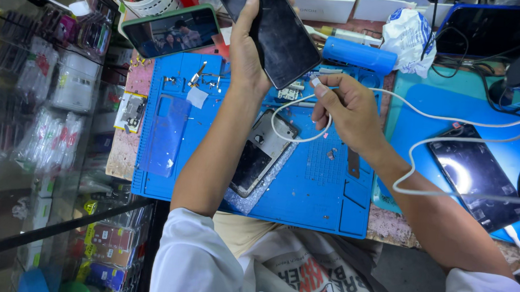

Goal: The person uses a screwdriver and a brush to disassemble and clean a mobile phone on a blue work mat. They remove internal components, brush the surfaces, and handle a replacement battery and phone housing.

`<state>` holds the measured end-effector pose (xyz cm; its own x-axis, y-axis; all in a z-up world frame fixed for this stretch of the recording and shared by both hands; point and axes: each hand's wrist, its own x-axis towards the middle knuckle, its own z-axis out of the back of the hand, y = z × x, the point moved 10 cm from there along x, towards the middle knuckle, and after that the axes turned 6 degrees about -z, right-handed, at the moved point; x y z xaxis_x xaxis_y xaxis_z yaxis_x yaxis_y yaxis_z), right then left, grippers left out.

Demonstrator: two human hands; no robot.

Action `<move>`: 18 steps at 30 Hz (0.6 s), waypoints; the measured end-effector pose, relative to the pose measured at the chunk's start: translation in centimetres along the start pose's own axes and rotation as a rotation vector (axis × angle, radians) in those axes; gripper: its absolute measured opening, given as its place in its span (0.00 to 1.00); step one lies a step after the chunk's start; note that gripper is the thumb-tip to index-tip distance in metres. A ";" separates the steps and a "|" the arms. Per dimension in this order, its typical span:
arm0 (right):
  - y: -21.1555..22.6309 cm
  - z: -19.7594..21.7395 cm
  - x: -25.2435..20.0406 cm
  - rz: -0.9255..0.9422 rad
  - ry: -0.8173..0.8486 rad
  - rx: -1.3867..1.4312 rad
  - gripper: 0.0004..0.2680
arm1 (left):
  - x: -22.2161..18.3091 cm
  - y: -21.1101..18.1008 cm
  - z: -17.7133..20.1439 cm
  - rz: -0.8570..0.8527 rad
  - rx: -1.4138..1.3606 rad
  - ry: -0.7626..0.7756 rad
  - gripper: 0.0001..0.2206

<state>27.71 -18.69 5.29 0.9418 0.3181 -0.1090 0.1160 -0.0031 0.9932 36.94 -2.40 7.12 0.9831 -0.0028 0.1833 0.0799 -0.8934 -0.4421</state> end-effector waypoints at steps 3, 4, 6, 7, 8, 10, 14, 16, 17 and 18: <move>0.4 -0.1 0.2 0.014 0.016 0.017 0.10 | -0.4 -0.1 -0.5 -0.052 0.023 0.031 0.18; 0.4 -0.2 0.1 0.021 0.023 0.029 0.10 | -0.6 -0.1 -0.4 -0.069 0.051 0.011 0.17; 0.2 -0.2 0.0 0.011 0.025 0.024 0.10 | -0.7 -0.2 -0.4 -0.101 0.107 -0.028 0.17; 0.2 -0.3 -0.1 0.007 0.025 0.021 0.10 | -0.8 -0.3 -0.7 -0.120 0.125 -0.023 0.17; 0.2 -0.4 -0.1 0.011 0.027 0.023 0.10 | -0.9 -0.5 -0.9 -0.143 0.144 -0.020 0.17; 0.2 -0.7 -0.2 0.021 0.030 0.026 0.10 | -1.1 -0.9 -1.5 -0.178 0.180 -0.020 0.17; 0.1 -0.5 -0.3 0.031 0.023 0.014 0.09 | -1.8 -1.6 -2.5 -0.232 0.250 -0.020 0.16; 0.1 -0.7 -0.2 0.051 0.040 0.038 0.09 | -2.0 -1.8 -2.9 -0.256 0.273 -0.024 0.16; 0.2 -0.7 -0.2 0.060 0.043 0.030 0.09 | -2.1 -1.9 -3.0 -0.263 0.276 -0.032 0.16; 0.1 -0.7 -0.2 0.066 0.048 0.021 0.09 | -2.2 -1.8 -3.0 -0.270 0.278 -0.043 0.16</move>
<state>27.28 -18.09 5.45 0.9316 0.3612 -0.0405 0.0611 -0.0457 0.9971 34.08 -2.12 10.18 0.9261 0.2402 0.2909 0.3725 -0.7038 -0.6050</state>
